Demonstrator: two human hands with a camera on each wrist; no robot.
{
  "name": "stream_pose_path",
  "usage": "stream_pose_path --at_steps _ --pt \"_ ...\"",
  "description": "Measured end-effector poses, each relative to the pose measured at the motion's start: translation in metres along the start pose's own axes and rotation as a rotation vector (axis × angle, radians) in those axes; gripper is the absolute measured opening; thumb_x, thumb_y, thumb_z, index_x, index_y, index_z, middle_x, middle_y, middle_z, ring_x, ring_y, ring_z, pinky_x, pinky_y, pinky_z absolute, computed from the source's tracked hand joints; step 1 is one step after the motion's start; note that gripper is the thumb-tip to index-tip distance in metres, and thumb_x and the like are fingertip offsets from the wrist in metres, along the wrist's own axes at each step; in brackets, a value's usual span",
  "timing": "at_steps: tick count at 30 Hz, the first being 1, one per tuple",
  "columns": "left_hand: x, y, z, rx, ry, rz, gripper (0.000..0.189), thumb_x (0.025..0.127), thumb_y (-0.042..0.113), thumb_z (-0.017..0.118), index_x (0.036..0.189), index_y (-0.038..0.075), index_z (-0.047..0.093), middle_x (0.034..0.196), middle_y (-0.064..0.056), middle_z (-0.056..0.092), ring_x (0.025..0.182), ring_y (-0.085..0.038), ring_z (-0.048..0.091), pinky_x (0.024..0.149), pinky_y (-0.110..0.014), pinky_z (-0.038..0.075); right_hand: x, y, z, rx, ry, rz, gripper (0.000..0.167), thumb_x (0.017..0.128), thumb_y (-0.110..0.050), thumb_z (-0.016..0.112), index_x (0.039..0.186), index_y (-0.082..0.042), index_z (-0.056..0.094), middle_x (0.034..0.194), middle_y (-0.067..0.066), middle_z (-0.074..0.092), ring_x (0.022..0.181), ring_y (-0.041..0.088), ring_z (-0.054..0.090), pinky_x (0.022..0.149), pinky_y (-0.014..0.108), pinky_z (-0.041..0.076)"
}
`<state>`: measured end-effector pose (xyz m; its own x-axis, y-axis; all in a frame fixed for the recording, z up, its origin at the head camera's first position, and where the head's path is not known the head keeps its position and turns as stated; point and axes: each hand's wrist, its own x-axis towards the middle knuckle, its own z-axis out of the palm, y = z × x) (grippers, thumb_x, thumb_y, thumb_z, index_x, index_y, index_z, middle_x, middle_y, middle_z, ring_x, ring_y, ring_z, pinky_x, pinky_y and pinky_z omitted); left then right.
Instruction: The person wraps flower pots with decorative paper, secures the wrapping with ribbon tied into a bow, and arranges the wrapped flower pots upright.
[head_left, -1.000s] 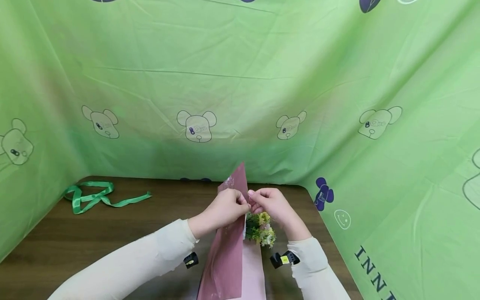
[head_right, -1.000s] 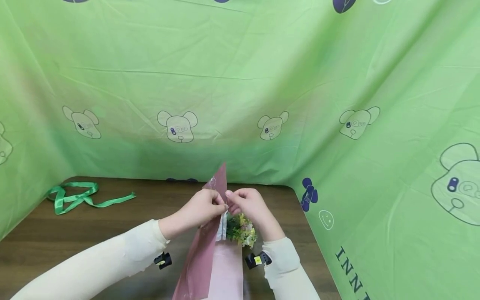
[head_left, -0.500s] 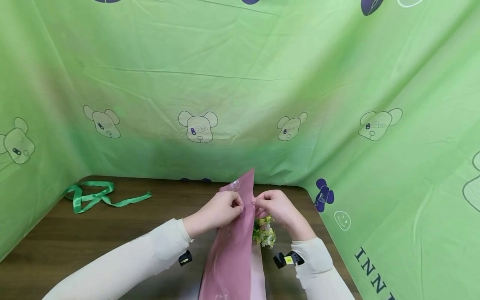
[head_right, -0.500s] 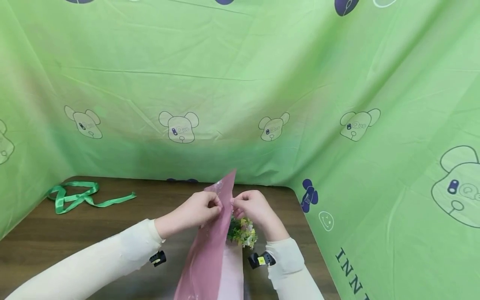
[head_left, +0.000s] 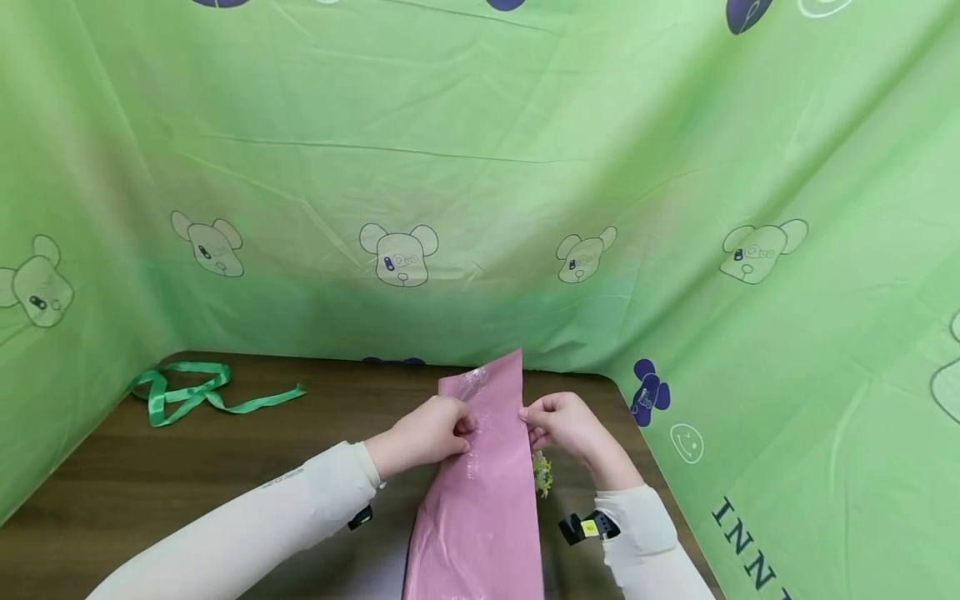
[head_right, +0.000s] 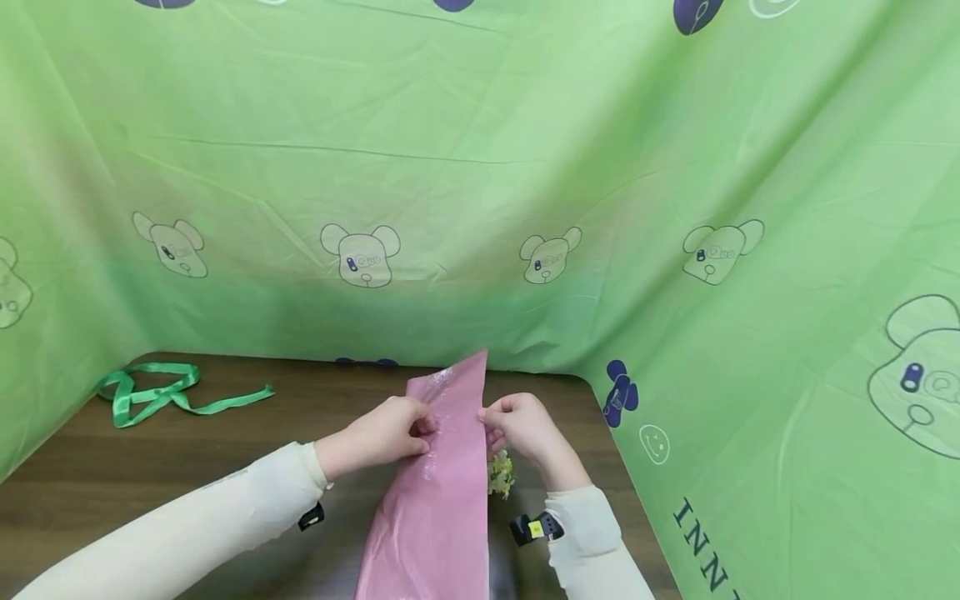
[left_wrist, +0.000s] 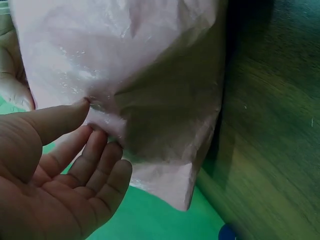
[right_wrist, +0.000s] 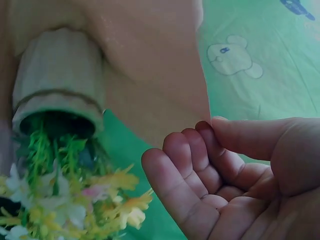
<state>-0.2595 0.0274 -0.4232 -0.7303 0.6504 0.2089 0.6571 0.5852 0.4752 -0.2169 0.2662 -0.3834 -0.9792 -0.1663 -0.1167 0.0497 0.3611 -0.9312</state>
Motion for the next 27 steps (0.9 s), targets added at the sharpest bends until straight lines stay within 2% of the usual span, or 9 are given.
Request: stream_pose_path --at_steps 7,12,22,27 --pt "-0.002 0.002 0.005 0.066 0.018 0.024 0.015 0.077 0.008 0.083 0.084 0.013 0.071 0.077 0.005 0.062 0.073 -0.009 0.051 0.069 -0.028 0.049 0.001 0.014 -0.002 0.001 0.028 0.069 0.023 0.099 -0.01 0.064 0.093 0.012 0.067 0.072 0.008 0.066 0.063 0.016 0.065 0.068 0.041 0.063" --pt "-0.003 0.004 0.007 0.12 0.053 0.049 0.013 0.077 0.009 0.081 0.081 0.012 0.069 0.078 0.004 0.061 0.073 -0.01 0.051 0.07 -0.029 0.049 0.003 0.022 -0.002 -0.034 0.053 0.073 0.024 0.099 -0.01 0.064 0.09 0.011 0.067 0.07 0.008 0.065 0.06 0.014 0.065 0.064 0.039 0.062" --pt "-0.004 0.003 0.01 0.216 0.088 0.082 0.015 0.077 0.012 0.082 0.078 0.014 0.067 0.077 0.003 0.055 0.071 -0.014 0.052 0.069 -0.033 0.05 0.005 0.036 0.0 -0.112 0.102 0.09 0.026 0.099 -0.012 0.065 0.081 0.007 0.066 0.068 0.011 0.065 0.057 0.015 0.064 0.062 0.042 0.062" --pt "-0.003 0.005 0.01 0.251 0.067 0.076 0.024 0.076 0.014 0.083 0.07 0.018 0.06 0.073 0.005 0.049 0.067 -0.013 0.047 0.063 -0.032 0.047 0.005 0.041 0.001 -0.139 0.115 0.09 0.025 0.098 -0.01 0.065 0.081 0.009 0.067 0.067 0.012 0.066 0.055 0.015 0.063 0.059 0.041 0.061"
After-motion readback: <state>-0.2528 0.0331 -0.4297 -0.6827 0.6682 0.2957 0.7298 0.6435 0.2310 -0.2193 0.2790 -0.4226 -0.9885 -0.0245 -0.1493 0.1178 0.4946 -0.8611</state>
